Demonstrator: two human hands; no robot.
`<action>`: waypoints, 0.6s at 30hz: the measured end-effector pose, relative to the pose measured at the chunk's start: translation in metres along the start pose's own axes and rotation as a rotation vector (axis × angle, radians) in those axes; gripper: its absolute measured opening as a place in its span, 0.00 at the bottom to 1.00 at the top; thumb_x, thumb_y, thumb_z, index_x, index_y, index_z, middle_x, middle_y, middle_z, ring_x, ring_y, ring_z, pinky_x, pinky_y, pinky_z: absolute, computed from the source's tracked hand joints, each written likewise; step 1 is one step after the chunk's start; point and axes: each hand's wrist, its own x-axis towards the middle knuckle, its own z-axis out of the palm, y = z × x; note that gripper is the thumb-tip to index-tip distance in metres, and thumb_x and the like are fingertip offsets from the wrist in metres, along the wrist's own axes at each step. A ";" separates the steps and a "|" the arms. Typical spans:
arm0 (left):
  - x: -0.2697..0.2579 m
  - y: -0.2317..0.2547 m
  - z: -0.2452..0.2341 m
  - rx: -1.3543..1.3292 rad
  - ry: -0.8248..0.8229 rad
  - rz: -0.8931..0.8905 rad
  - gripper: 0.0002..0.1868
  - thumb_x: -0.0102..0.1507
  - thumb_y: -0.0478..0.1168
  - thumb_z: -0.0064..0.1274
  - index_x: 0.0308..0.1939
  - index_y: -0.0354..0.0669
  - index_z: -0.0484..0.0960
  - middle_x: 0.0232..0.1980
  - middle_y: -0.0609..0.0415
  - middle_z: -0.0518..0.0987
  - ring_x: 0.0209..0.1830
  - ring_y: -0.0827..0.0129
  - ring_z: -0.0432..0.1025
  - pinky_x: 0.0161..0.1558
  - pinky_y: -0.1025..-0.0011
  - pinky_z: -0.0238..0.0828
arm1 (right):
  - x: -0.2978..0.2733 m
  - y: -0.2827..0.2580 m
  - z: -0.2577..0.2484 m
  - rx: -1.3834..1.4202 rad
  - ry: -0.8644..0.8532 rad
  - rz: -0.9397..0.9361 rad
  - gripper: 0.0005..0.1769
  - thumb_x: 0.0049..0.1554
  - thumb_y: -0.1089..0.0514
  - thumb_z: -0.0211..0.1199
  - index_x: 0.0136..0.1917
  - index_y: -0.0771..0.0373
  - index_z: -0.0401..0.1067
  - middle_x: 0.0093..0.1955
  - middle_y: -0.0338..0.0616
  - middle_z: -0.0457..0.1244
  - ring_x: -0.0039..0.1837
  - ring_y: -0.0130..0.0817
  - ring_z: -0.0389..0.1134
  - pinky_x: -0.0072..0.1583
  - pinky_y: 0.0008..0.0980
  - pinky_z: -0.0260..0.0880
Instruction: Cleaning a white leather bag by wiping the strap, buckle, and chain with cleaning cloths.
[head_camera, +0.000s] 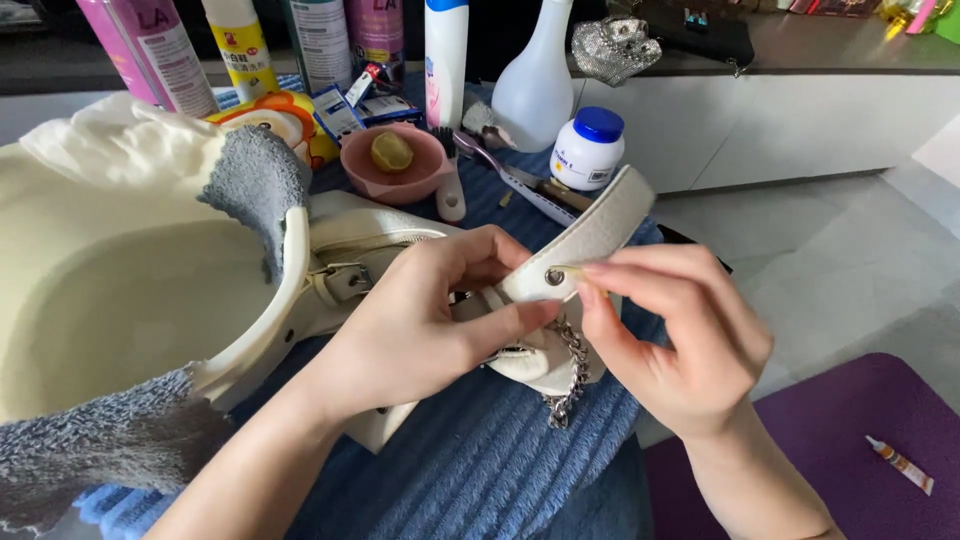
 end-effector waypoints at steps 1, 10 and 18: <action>0.000 0.000 0.000 -0.001 0.000 -0.001 0.06 0.62 0.39 0.61 0.39 0.43 0.81 0.35 0.59 0.86 0.33 0.80 0.78 0.34 0.79 0.76 | 0.002 -0.001 -0.001 0.000 -0.001 0.001 0.05 0.59 0.72 0.66 0.48 0.77 0.73 0.47 0.62 0.69 0.48 0.47 0.73 0.50 0.37 0.77; 0.000 -0.005 0.002 0.089 0.041 0.037 0.06 0.63 0.41 0.60 0.38 0.44 0.82 0.30 0.64 0.81 0.27 0.84 0.69 0.28 0.79 0.67 | 0.014 -0.008 -0.009 -0.046 -0.188 -0.093 0.04 0.61 0.75 0.62 0.50 0.80 0.75 0.48 0.62 0.66 0.48 0.48 0.71 0.52 0.39 0.75; -0.002 -0.002 0.003 0.164 0.034 0.068 0.05 0.62 0.41 0.60 0.36 0.46 0.81 0.28 0.64 0.80 0.25 0.82 0.69 0.27 0.78 0.66 | 0.015 -0.010 -0.018 -0.135 -0.281 -0.175 0.05 0.62 0.74 0.62 0.51 0.79 0.76 0.48 0.58 0.65 0.46 0.44 0.71 0.51 0.37 0.76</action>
